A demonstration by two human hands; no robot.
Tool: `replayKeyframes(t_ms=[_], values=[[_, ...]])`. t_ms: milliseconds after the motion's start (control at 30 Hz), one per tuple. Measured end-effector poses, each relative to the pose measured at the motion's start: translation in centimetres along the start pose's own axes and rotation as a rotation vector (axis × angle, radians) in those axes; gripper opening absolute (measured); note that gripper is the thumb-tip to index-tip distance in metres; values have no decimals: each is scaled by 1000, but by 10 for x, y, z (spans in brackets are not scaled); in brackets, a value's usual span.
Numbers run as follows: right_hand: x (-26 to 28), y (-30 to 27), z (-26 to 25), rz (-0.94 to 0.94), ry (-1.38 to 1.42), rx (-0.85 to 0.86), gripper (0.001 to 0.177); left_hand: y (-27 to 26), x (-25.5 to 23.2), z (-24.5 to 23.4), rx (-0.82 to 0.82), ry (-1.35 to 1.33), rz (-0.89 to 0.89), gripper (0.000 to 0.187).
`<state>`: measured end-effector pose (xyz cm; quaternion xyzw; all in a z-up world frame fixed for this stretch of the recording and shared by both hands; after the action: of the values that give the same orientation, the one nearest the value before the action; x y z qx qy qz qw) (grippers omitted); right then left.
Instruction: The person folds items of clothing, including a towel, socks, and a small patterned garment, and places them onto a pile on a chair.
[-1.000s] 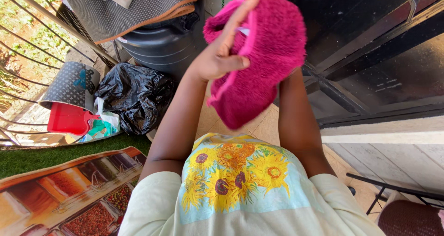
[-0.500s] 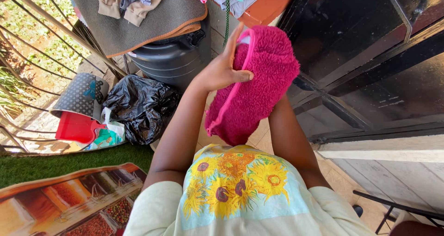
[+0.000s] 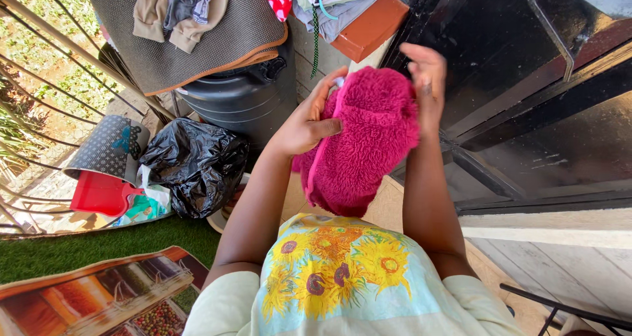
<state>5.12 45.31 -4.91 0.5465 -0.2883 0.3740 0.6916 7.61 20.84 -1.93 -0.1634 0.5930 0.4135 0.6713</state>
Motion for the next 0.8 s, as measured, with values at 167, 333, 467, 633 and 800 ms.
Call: replayKeyframes(t_ms=[167,333,467,633,800], values=[[-40,-21,54,457,545,456,88,32,-2,-16,-284,46,102,91],[-73,-67,54,756,720,480,115,37,28,-68,-681,166,145,80],[-102,-54,42,875,618,280,128,46,50,-87,-610,-152,54,89],[-135,4,42,835,666,181,115,56,17,-103,-301,630,204,129],[-158,73,61,699,548,350,107,78,8,-156,-161,-54,73,115]])
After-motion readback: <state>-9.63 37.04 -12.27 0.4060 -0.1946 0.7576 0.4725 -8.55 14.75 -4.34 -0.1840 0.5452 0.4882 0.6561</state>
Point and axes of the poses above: each hand's wrist, its own y-axis towards the middle knuckle, its own z-axis out of the palm, x = y × z, the point moved 4 cm from there along y, towards the middle knuckle, and after that the axes turned 11 degrees about y, right-handed, at the moved point
